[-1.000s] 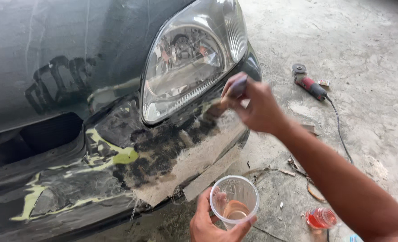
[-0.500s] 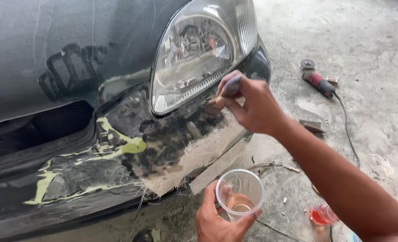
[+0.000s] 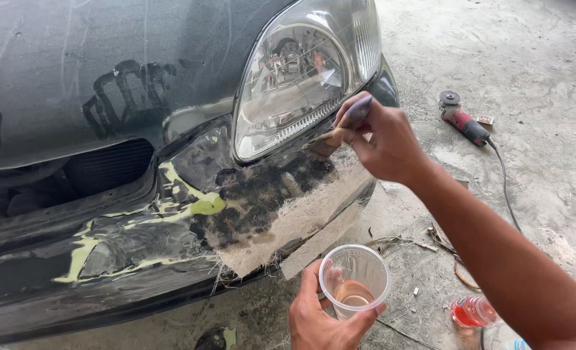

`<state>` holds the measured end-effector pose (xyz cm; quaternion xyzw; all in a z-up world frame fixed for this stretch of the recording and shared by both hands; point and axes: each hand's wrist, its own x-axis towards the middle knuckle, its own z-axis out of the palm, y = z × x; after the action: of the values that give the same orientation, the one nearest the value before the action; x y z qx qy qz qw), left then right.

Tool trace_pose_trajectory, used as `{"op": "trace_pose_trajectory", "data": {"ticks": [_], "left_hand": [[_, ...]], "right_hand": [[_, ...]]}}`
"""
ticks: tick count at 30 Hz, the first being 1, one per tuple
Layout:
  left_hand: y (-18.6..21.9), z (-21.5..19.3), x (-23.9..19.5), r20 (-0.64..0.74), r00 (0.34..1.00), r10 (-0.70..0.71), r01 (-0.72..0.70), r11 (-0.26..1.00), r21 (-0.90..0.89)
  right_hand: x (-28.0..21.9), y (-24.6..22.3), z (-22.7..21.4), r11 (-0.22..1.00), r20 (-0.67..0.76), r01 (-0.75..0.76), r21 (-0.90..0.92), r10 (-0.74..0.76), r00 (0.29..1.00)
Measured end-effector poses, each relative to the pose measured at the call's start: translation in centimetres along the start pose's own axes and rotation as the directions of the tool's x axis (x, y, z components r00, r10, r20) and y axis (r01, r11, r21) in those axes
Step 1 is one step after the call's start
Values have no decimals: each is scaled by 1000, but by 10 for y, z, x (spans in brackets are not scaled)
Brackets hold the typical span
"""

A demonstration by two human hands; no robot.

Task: The person applies a liquid resin to a damaged area on a car bumper using a brush. They then place a piece of fiberglass mat over the wet area and press it down. Finally, they apply more resin over the mat to saturate it.

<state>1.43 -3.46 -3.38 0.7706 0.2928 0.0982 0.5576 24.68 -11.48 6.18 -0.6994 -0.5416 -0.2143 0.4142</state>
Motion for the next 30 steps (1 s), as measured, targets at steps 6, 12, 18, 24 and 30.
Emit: {"op": "trace_pose_trajectory", "data": {"ticks": [6,12,18,24,30], "left_hand": [[3,-5,-6,25,993,-115,114,993,31],[-5,-10,-2,29,997,-66,66,998,4],[-2,-21,-5,31,999,-41,41,999,-11],[-15,-23,-9,3,999,32,-32,999,-32],[-14,-35,-10,7,1000,-4,4,1000,-25]], "right_hand": [[0,-15,1,991,-43,-129,18,130,991],[2,-52,14,999,-25,31,29,-30,999],[18,-65,23,996,113,-85,2,84,990],[24,-47,41,998,147,51,27,-54,988],[31,-65,44,1000,114,22,16,-24,993]]}}
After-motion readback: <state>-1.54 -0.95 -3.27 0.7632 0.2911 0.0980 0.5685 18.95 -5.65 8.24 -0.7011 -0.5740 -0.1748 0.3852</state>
